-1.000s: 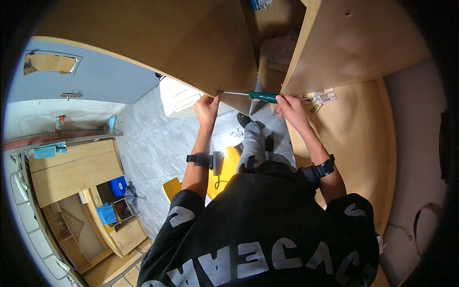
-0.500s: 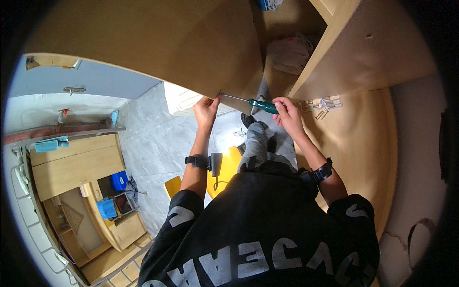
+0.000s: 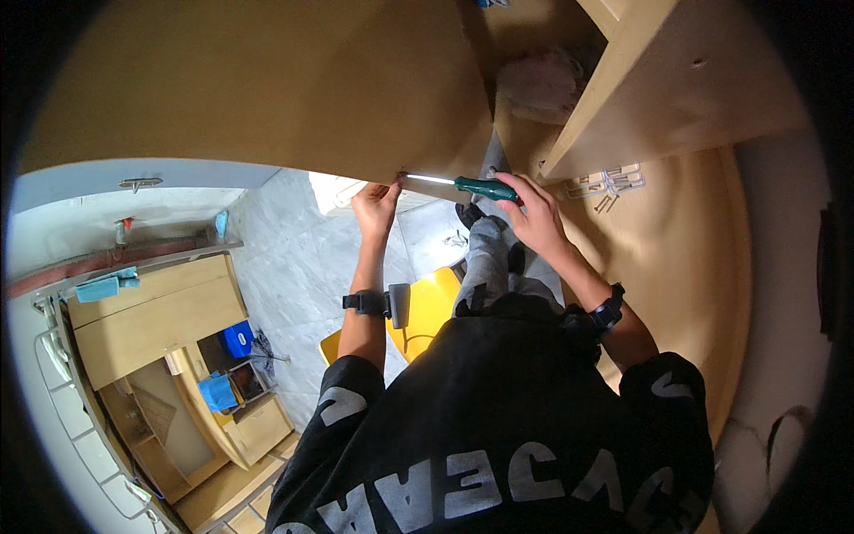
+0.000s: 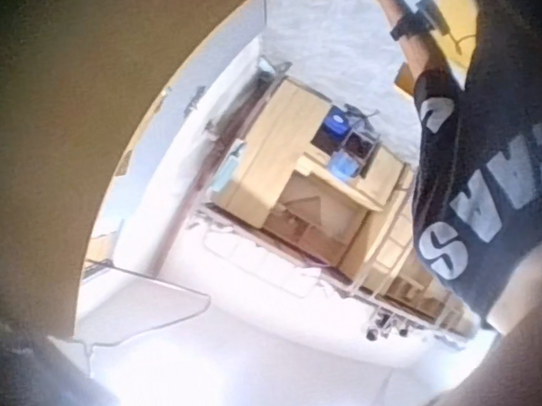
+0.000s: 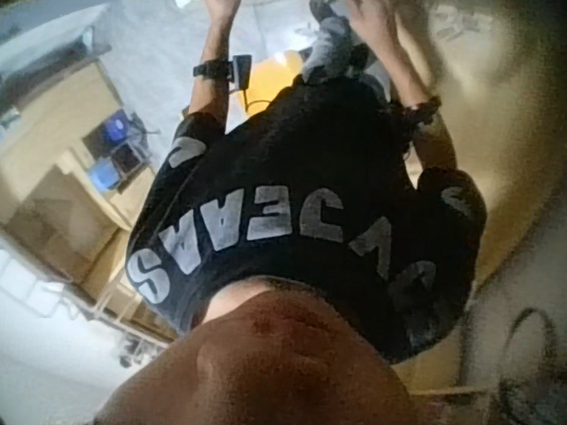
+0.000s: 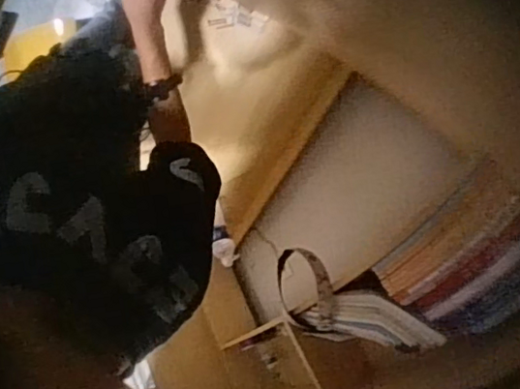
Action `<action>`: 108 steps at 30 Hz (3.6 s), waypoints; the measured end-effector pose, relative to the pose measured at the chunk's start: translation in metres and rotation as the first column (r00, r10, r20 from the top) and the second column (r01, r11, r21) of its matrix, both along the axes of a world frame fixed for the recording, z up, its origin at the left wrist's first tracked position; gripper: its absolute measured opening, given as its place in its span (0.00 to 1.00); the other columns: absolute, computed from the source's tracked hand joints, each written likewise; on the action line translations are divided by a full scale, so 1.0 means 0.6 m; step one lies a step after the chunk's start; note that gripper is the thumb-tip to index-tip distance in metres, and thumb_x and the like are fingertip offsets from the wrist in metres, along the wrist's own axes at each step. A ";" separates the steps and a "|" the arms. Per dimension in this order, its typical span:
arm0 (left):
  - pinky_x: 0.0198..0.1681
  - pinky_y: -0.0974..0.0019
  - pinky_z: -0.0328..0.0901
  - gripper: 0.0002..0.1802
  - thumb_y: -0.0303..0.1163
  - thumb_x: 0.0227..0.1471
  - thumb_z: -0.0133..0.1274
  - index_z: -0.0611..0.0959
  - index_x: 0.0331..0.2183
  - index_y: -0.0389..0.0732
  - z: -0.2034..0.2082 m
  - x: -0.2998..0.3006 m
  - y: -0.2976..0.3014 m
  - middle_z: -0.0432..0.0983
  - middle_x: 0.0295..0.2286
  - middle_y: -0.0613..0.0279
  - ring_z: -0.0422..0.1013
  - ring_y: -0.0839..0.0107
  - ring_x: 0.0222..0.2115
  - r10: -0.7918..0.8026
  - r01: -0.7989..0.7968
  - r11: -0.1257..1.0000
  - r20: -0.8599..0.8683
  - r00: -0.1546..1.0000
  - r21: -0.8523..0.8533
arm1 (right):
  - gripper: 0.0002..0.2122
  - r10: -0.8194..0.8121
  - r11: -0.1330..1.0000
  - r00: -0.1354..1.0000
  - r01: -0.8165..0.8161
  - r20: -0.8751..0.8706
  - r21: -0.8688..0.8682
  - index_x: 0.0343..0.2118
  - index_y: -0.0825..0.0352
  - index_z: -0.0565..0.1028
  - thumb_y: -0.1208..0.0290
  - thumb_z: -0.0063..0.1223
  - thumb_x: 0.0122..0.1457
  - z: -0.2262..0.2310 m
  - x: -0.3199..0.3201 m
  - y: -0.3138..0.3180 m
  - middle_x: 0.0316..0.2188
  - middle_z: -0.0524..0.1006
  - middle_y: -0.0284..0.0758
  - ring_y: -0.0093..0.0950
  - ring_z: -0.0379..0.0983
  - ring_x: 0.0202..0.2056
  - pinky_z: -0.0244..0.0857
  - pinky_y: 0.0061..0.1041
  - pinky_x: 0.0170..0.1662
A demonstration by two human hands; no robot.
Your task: The person installs a door hinge onto a wooden cabinet using a screwdriver and screws.
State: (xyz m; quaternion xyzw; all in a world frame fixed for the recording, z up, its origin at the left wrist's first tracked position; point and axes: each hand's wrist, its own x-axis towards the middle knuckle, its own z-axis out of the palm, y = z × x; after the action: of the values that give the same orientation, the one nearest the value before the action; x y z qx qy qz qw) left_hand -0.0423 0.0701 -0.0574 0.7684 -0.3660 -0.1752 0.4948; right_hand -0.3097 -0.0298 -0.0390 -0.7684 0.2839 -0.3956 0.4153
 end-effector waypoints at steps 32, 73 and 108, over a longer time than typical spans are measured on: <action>0.35 0.75 0.66 0.09 0.22 0.45 0.56 0.80 0.32 0.27 -0.001 0.010 -0.003 0.79 0.28 0.58 0.73 0.77 0.29 -0.046 0.047 0.999 -0.065 0.997 0.011 | 0.19 0.112 0.980 0.989 -0.125 -0.093 -0.154 0.43 0.72 0.70 0.86 0.51 0.45 0.009 0.013 0.009 0.39 0.70 0.39 0.35 0.70 0.39 0.68 0.25 0.36; 0.33 0.75 0.65 0.09 0.24 0.45 0.57 0.80 0.30 0.28 -0.009 0.020 -0.001 0.79 0.26 0.59 0.72 0.79 0.27 -0.015 0.015 1.000 0.000 1.000 -0.002 | 0.17 0.003 0.952 0.990 -0.047 -0.142 -0.303 0.42 0.70 0.71 0.80 0.53 0.46 0.000 0.028 0.004 0.31 0.71 0.40 0.40 0.70 0.32 0.67 0.28 0.34; 0.33 0.75 0.65 0.09 0.23 0.44 0.56 0.80 0.29 0.27 -0.012 0.023 -0.004 0.79 0.25 0.59 0.72 0.79 0.27 -0.004 0.004 1.000 -0.014 1.000 0.003 | 0.17 0.183 0.955 0.979 -0.157 -0.086 0.252 0.45 0.71 0.63 0.72 0.51 0.55 -0.007 0.041 0.014 0.28 0.74 0.40 0.31 0.72 0.25 0.65 0.26 0.27</action>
State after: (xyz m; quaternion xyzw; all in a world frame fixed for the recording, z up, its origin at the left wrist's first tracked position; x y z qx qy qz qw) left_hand -0.0284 0.0678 -0.0648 0.7670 -0.3639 -0.1824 0.4960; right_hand -0.2849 -0.0215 -0.0434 -0.7533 0.2852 -0.2783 0.5232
